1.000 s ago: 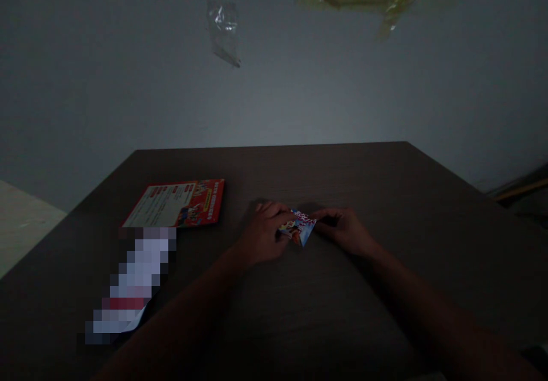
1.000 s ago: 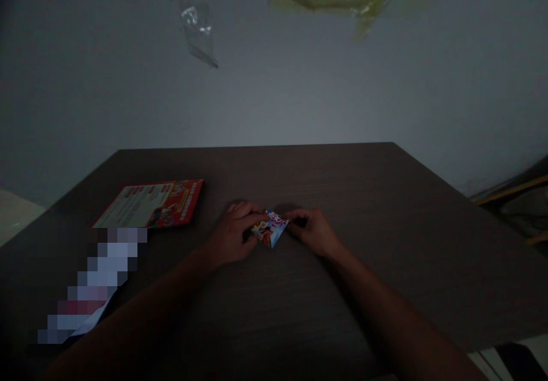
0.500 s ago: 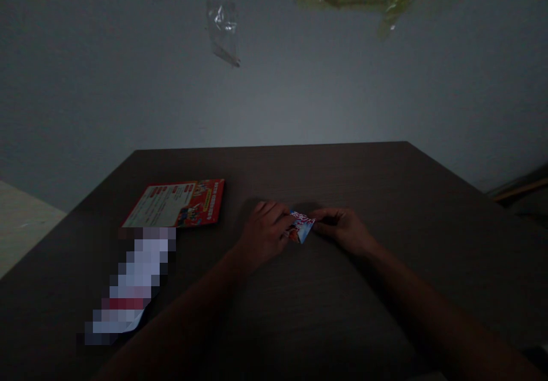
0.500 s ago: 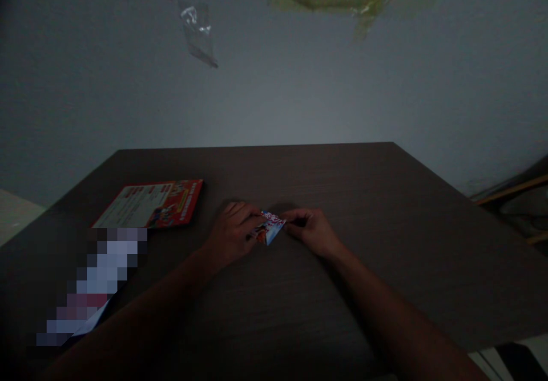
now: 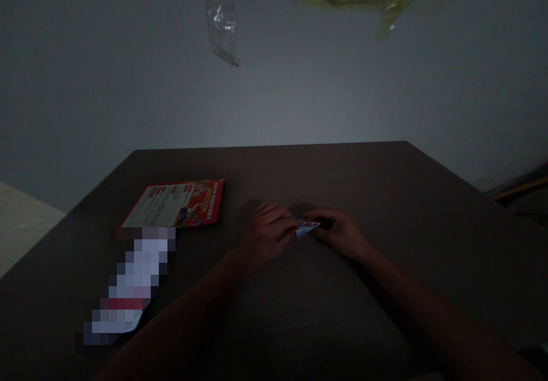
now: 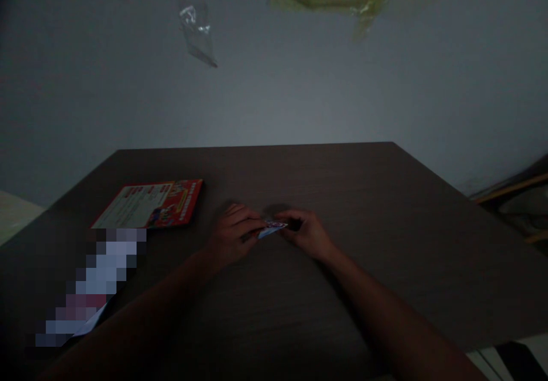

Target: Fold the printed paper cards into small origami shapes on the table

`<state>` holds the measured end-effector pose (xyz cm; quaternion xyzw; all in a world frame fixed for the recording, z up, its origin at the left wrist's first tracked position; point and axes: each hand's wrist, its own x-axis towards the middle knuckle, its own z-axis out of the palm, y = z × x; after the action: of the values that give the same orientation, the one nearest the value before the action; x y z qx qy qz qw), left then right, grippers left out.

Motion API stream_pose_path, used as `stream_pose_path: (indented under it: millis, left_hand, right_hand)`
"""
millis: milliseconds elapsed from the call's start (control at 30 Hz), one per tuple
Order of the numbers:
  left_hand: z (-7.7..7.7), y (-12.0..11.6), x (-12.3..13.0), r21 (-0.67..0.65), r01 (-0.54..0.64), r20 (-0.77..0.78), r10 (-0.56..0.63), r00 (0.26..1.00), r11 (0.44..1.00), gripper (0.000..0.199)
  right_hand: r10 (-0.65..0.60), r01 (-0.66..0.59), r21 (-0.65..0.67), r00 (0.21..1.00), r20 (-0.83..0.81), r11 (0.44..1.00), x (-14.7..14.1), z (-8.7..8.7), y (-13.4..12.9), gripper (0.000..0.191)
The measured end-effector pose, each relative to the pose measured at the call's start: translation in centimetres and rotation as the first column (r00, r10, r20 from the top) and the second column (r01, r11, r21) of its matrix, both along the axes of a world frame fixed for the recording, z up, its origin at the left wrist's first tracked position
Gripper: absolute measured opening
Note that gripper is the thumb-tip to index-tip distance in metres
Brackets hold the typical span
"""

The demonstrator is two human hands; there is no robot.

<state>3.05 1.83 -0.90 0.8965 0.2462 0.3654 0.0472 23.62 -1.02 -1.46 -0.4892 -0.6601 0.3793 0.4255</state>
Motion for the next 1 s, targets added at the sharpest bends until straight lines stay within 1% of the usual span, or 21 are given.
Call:
stream_pose_path:
  millis: [100,233,433,533,600,767,900,1000]
  left_hand:
    - [0.11,-0.04,0.00,-0.020,0.026,0.035,-0.025,0.999,0.999,0.018]
    - [0.19,-0.07,-0.03,-0.021,0.065,0.063,-0.064,0.996,0.998,0.019]
    - [-0.06,0.01,-0.12,-0.059,0.077,0.083,-0.072,0.994,0.995,0.019]
    - [-0.23,0.09,-0.12,-0.059,0.104,0.106,-0.097,0.990,0.993,0.019]
    - [-0.26,0.07,-0.09,-0.059,0.110,0.112,-0.103,0.988,0.992,0.019]
    - [0.13,-0.27,-0.04,-0.075,0.083,0.078,-0.077,0.994,0.994,0.020]
    - [0.43,-0.55,-0.09,-0.076,0.070,0.072,-0.064,0.995,0.995,0.023]
    - [0.37,-0.51,-0.09,-0.066,0.056,0.074,-0.051,0.996,0.996,0.017]
  right_hand:
    - [0.033,-0.036,0.058,0.998,0.061,0.998,-0.03,0.00,0.06,0.023]
    - [0.065,-0.072,0.112,0.995,0.070,0.991,0.21,-0.09,0.19,0.018]
    - [0.086,-0.095,0.141,0.994,0.069,0.985,0.17,0.19,0.11,0.016]
    - [0.091,-0.100,0.158,0.994,0.065,0.982,0.05,0.22,0.06,0.017]
    - [0.098,-0.108,0.171,0.993,0.062,0.979,0.03,0.23,0.07,0.015]
    - [0.073,-0.084,0.175,0.995,0.066,0.981,0.11,0.53,0.04,0.009]
    - [0.061,-0.073,0.166,0.995,0.078,0.983,0.12,0.73,-0.12,0.008]
    - [0.042,-0.055,0.156,0.995,0.087,0.986,0.11,0.76,-0.25,0.008]
